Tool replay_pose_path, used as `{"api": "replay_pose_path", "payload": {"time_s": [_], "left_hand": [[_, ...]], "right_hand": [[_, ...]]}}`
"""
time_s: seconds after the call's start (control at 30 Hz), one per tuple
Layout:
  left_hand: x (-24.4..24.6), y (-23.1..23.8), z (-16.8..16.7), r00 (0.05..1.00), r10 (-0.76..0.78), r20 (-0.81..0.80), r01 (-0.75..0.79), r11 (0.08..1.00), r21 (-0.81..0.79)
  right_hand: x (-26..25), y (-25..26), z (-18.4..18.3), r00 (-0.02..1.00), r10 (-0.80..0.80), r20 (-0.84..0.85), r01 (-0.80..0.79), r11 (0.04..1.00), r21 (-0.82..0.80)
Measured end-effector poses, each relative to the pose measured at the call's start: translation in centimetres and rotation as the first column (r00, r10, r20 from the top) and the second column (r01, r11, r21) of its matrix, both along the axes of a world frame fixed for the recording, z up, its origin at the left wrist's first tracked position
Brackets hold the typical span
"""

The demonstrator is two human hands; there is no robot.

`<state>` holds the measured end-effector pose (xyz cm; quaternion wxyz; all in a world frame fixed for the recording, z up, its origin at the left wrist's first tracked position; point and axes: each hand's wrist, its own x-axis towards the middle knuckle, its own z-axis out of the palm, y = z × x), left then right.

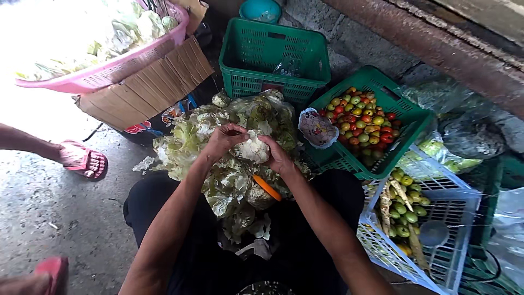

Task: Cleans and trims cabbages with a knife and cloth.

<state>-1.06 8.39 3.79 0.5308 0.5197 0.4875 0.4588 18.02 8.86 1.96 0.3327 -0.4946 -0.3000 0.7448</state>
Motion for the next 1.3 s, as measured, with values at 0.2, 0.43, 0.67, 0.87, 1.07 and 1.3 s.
{"api": "replay_pose_path", "payload": {"time_s": [0.2, 0.43, 0.67, 0.87, 1.07, 1.3], "left_hand": [[-1.6, 1.1, -1.1, 0.992, 0.123, -0.015, -0.121, 0.986, 0.119], [-1.0, -1.0, -2.1, 0.909, -0.092, -0.406, 0.049, 0.992, -0.115], [1.0, 0.0, -3.5, 0.955, -0.183, -0.233, 0.169, 0.983, -0.077], [2.0, -0.6, -3.8, 0.804, -0.128, -0.581, 0.258, 0.955, 0.146], [1.4, -0.8, -5.5, 0.754, -0.038, -0.656, 0.228, 0.952, 0.206], [1.8, -1.4, -3.5, 0.834, -0.086, -0.545, 0.178, 0.977, 0.118]], "right_hand": [[0.1, 0.6, -1.6, 0.979, -0.201, -0.031, 0.193, 0.968, -0.161], [-0.5, 0.3, -3.1, 0.953, -0.271, -0.134, 0.262, 0.962, -0.081], [-1.0, 0.3, -3.4, 0.955, -0.244, -0.166, 0.260, 0.962, 0.085], [-1.4, -0.6, -2.3, 0.957, -0.290, -0.023, 0.288, 0.933, 0.214], [-1.9, -0.8, -3.2, 0.961, -0.273, 0.041, 0.249, 0.921, 0.298], [-2.3, -1.7, -0.7, 0.966, -0.253, 0.054, 0.227, 0.929, 0.293]]}}
